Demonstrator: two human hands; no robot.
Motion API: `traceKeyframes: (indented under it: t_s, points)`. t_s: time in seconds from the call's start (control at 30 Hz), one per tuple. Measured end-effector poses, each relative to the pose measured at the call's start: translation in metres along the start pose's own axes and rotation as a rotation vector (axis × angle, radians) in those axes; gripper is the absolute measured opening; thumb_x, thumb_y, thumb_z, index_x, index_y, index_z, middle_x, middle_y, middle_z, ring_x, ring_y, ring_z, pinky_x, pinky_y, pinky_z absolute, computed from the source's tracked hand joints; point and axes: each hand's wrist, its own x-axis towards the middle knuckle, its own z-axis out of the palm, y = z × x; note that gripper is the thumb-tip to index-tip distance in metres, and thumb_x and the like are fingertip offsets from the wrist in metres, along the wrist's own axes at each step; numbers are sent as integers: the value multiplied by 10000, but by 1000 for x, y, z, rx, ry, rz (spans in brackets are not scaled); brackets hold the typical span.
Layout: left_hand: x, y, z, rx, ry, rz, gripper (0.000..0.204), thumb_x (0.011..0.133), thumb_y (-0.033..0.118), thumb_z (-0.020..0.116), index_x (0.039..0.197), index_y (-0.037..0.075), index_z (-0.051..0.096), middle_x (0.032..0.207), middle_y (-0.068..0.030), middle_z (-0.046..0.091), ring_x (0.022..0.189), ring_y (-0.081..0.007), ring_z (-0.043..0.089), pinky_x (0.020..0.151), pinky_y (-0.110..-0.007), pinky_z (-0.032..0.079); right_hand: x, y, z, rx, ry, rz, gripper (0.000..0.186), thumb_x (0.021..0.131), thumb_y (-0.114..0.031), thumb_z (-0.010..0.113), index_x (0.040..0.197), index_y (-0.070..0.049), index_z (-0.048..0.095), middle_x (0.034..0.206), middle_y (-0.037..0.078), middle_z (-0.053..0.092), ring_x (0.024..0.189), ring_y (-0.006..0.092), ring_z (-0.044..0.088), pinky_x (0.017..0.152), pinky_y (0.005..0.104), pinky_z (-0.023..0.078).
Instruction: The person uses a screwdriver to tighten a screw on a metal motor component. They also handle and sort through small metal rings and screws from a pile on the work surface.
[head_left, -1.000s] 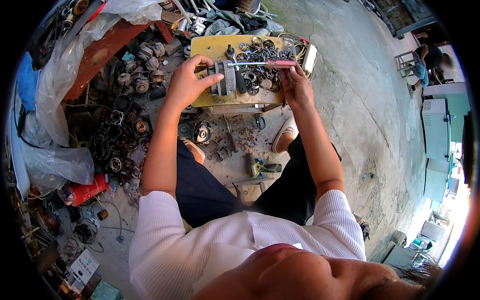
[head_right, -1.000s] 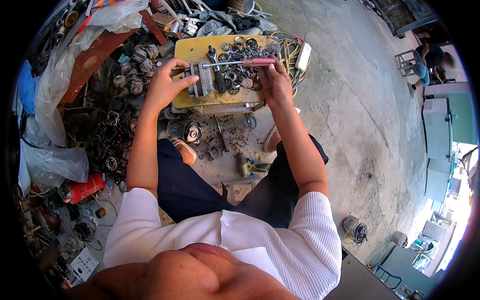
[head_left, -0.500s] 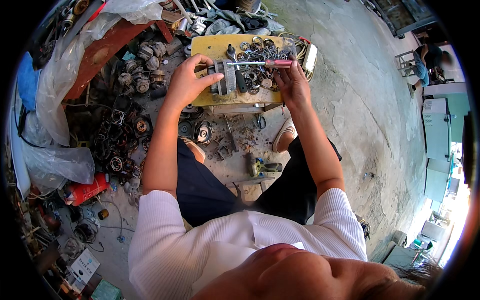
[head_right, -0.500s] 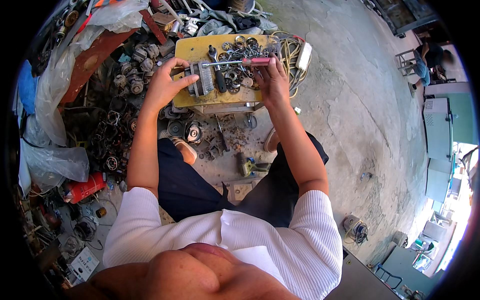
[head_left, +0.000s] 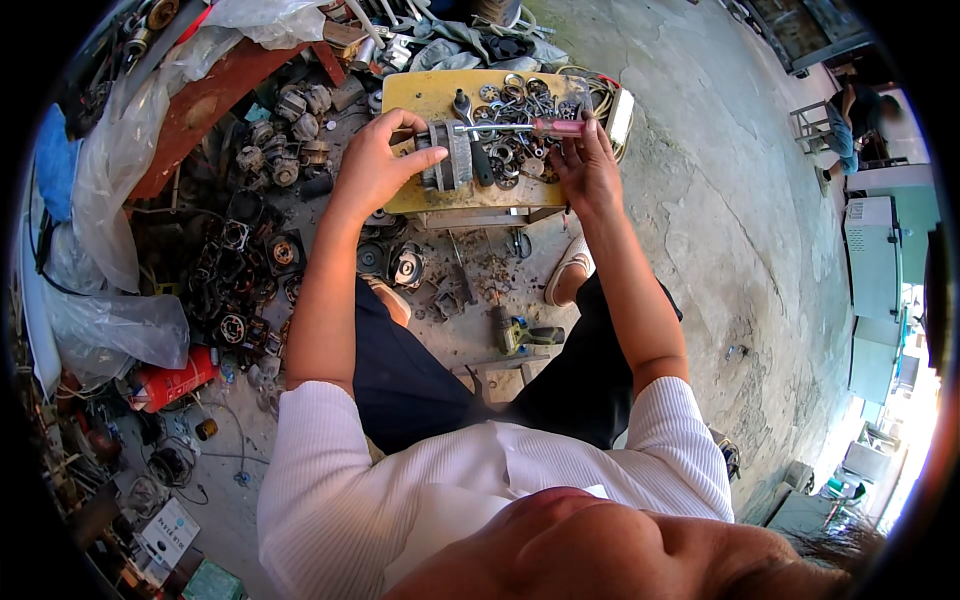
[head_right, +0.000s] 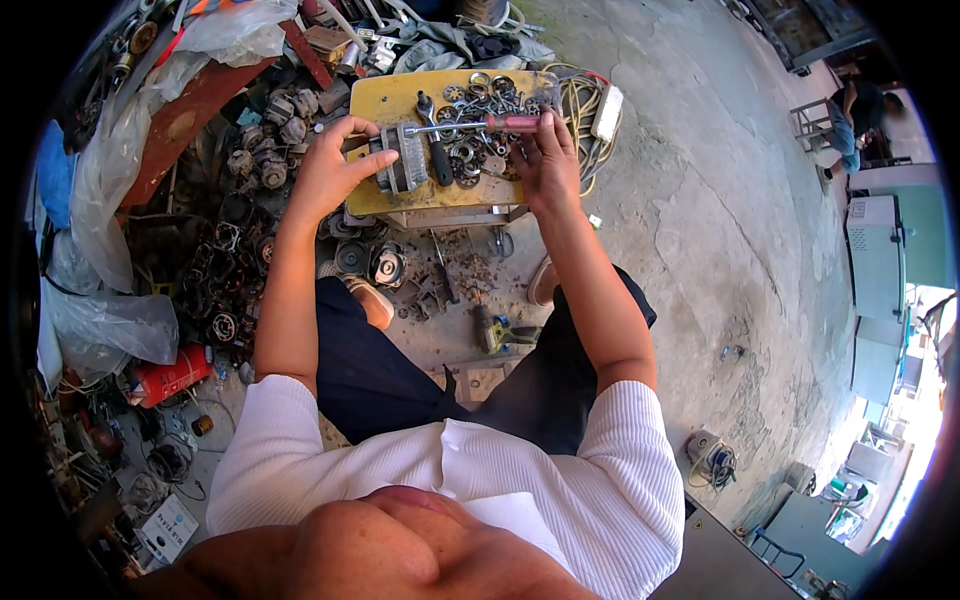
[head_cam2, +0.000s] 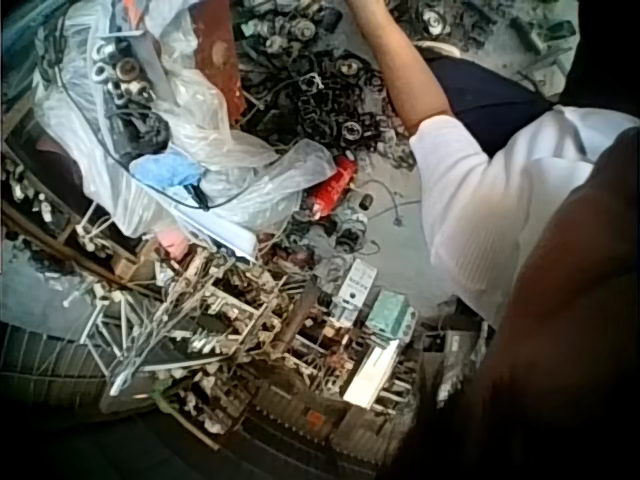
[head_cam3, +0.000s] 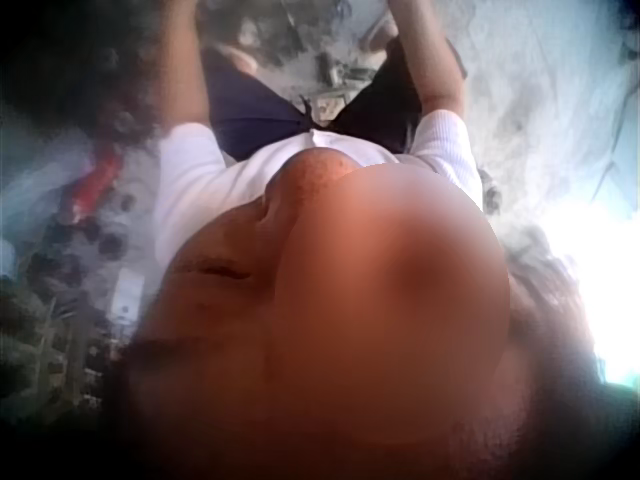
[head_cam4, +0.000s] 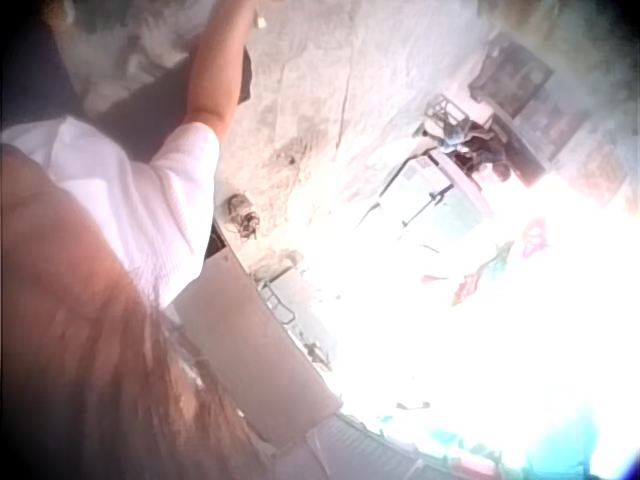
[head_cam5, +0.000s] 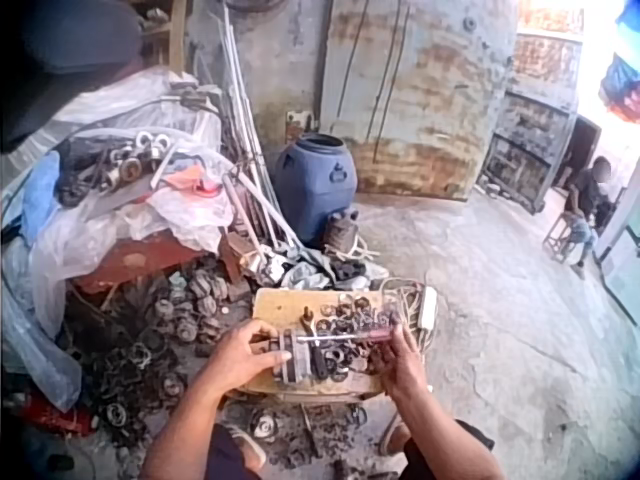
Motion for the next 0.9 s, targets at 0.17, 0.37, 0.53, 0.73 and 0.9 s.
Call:
traceKeyframes:
  t_s: [0.17,0.37,0.53,0.73,0.9]
  points:
    - [0,3,1,-7,-4,0,389,747,284,814,988,47,620,1016,-97,666,1017,-251,643,843,-370,494,10,3,-13,-32,-55,-67,407,989,-254,554,1378,-185,454,1193,4,574,1113,157,551,1000,392,416]
    - [1,-1,1,11,-2,4,397,744,300,815,988,54,621,1014,-95,666,1014,-254,643,841,-370,494,-3,-1,4,0,39,7,408,994,-218,537,1386,-152,443,1206,20,573,1108,160,557,1010,389,415]
    - [1,2,1,-27,-2,-8,389,741,284,815,967,42,610,981,-89,660,944,-185,617,846,-320,465,5,3,-7,-29,-44,-59,403,998,-241,532,1387,-181,444,1199,9,573,1085,155,564,991,400,421]
    - [1,0,1,-13,0,-1,391,743,291,813,969,45,610,997,-89,657,957,-185,612,857,-320,459,-1,0,1,6,14,-1,383,1006,-228,510,1383,-178,455,1244,21,569,1136,177,556,985,422,424]
    - [1,3,1,-18,0,1,385,746,285,810,974,48,609,996,-89,657,956,-184,612,856,-321,460,6,4,-10,-20,-15,-44,383,1003,-261,518,1375,-186,464,1244,12,567,1150,175,544,988,424,408]
